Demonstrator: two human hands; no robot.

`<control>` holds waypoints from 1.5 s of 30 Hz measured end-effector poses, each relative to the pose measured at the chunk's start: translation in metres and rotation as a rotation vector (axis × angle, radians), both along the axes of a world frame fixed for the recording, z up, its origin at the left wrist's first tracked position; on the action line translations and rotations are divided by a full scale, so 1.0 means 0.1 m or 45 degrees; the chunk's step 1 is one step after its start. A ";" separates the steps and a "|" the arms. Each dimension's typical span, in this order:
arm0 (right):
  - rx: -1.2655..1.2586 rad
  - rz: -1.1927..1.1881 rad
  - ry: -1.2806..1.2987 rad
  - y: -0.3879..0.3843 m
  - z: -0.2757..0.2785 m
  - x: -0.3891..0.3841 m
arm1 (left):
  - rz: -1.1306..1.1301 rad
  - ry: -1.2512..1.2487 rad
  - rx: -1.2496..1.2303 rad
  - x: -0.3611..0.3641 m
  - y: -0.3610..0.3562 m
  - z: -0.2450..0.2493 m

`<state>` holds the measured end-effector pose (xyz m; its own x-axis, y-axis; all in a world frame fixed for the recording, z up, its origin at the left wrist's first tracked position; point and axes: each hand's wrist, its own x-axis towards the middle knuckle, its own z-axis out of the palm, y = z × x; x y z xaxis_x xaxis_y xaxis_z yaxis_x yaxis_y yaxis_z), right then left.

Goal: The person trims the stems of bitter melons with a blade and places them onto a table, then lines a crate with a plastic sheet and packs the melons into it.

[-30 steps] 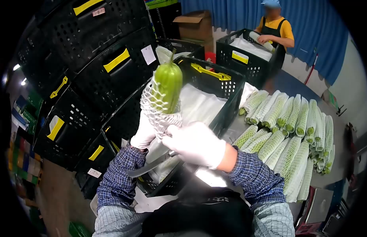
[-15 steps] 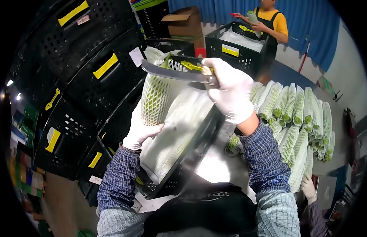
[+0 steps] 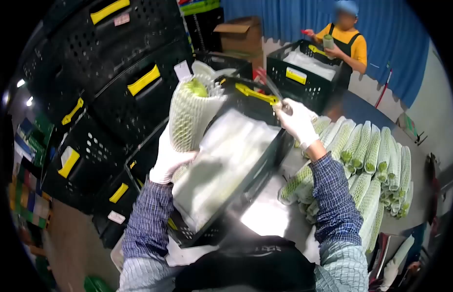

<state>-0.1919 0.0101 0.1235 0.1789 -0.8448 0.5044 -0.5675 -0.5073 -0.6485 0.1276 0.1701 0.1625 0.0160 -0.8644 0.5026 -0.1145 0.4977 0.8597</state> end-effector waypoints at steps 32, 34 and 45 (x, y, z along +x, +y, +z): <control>-0.430 0.306 -0.320 1.18 0.53 0.72 | -0.465 0.281 0.546 -0.22 0.07 -0.21; -0.521 0.257 -0.335 1.16 0.83 0.67 | -0.508 0.218 0.550 -0.23 0.05 -0.19; -1.034 0.479 0.120 1.29 0.66 0.73 | -0.596 0.250 0.654 -0.16 -0.02 -0.37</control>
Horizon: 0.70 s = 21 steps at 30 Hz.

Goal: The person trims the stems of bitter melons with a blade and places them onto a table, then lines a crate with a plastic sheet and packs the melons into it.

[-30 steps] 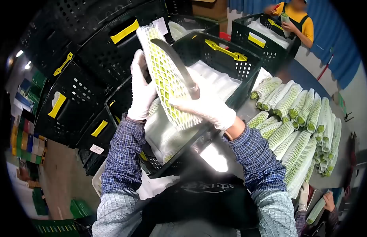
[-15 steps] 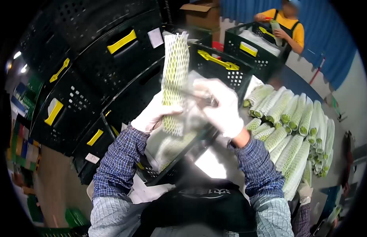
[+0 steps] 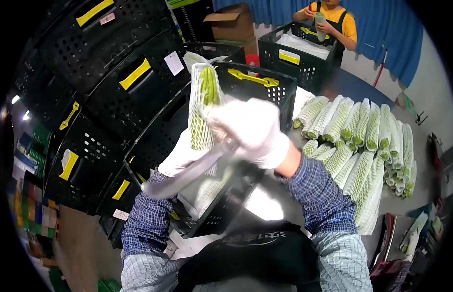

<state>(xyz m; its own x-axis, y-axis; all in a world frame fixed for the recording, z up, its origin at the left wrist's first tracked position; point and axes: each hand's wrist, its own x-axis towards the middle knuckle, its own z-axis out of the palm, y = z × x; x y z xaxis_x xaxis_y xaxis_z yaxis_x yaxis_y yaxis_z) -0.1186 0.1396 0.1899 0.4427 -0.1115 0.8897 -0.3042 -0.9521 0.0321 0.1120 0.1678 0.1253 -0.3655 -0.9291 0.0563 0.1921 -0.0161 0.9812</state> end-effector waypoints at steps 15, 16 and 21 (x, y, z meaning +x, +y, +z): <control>0.500 0.220 -0.010 0.40 -0.21 0.10 | -0.471 0.607 0.204 0.28 0.12 -0.11; 0.548 0.239 -0.021 0.43 -0.23 0.10 | -0.337 0.514 0.191 0.24 0.19 0.01; 0.453 0.258 0.131 0.59 -0.17 0.15 | -0.020 -0.077 -0.254 -0.04 0.18 0.27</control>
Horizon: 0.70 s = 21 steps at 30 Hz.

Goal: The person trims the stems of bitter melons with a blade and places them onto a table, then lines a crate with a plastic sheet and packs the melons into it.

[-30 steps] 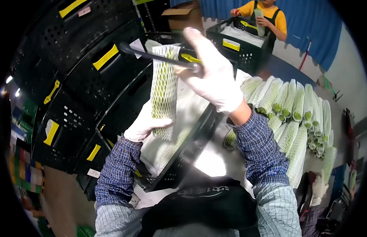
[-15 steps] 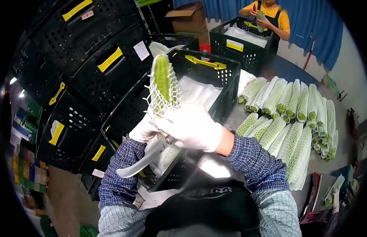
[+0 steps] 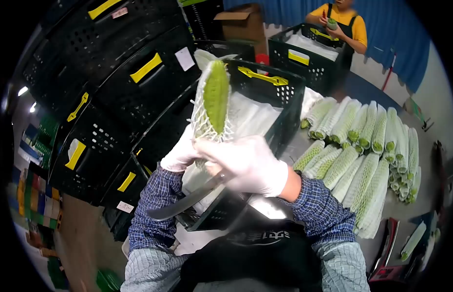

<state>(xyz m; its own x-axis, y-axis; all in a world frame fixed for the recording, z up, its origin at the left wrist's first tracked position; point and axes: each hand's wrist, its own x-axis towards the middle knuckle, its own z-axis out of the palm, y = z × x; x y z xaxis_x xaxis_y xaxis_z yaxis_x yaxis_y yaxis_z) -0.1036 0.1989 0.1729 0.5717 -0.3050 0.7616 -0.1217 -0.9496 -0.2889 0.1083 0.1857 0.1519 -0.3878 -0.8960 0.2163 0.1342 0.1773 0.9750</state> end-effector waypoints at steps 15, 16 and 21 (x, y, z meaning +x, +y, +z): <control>0.018 0.022 0.555 0.05 -0.23 0.22 | 0.741 -0.911 -0.589 -0.35 0.08 -0.14; 0.020 0.037 0.537 0.04 -0.25 0.23 | 0.771 -0.979 -0.595 -0.37 0.09 -0.11; 0.035 0.048 0.506 0.06 -0.31 0.30 | 0.788 -1.047 -0.653 -0.38 0.07 -0.12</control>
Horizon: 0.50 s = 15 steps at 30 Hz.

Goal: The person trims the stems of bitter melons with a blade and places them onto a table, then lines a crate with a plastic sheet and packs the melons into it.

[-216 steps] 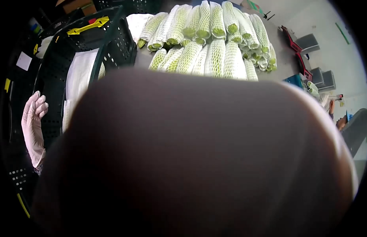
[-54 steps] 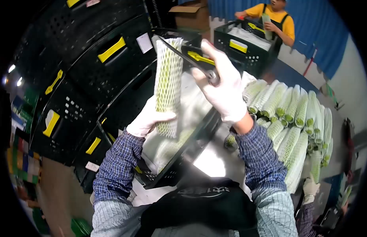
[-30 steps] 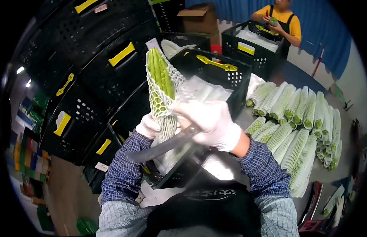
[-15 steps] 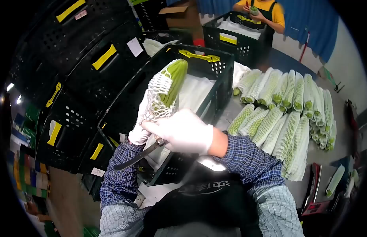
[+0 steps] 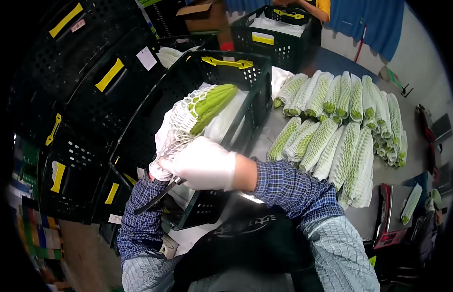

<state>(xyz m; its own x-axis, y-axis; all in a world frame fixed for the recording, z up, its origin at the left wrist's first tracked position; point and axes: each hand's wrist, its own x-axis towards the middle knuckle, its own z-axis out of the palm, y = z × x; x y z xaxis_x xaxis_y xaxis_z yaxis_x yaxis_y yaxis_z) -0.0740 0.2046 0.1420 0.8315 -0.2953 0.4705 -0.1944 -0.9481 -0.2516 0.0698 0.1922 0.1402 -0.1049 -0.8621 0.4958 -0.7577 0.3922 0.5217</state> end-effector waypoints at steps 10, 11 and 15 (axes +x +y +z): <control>-0.036 0.093 -0.164 -0.03 -0.10 0.14 | -0.585 0.716 0.573 0.26 -0.04 0.01; -0.035 0.088 -0.164 -0.03 -0.09 0.13 | -0.620 0.775 0.627 0.27 -0.05 -0.01; -0.075 0.085 -0.202 -0.04 0.00 0.01 | -0.677 0.880 0.719 0.29 -0.08 -0.09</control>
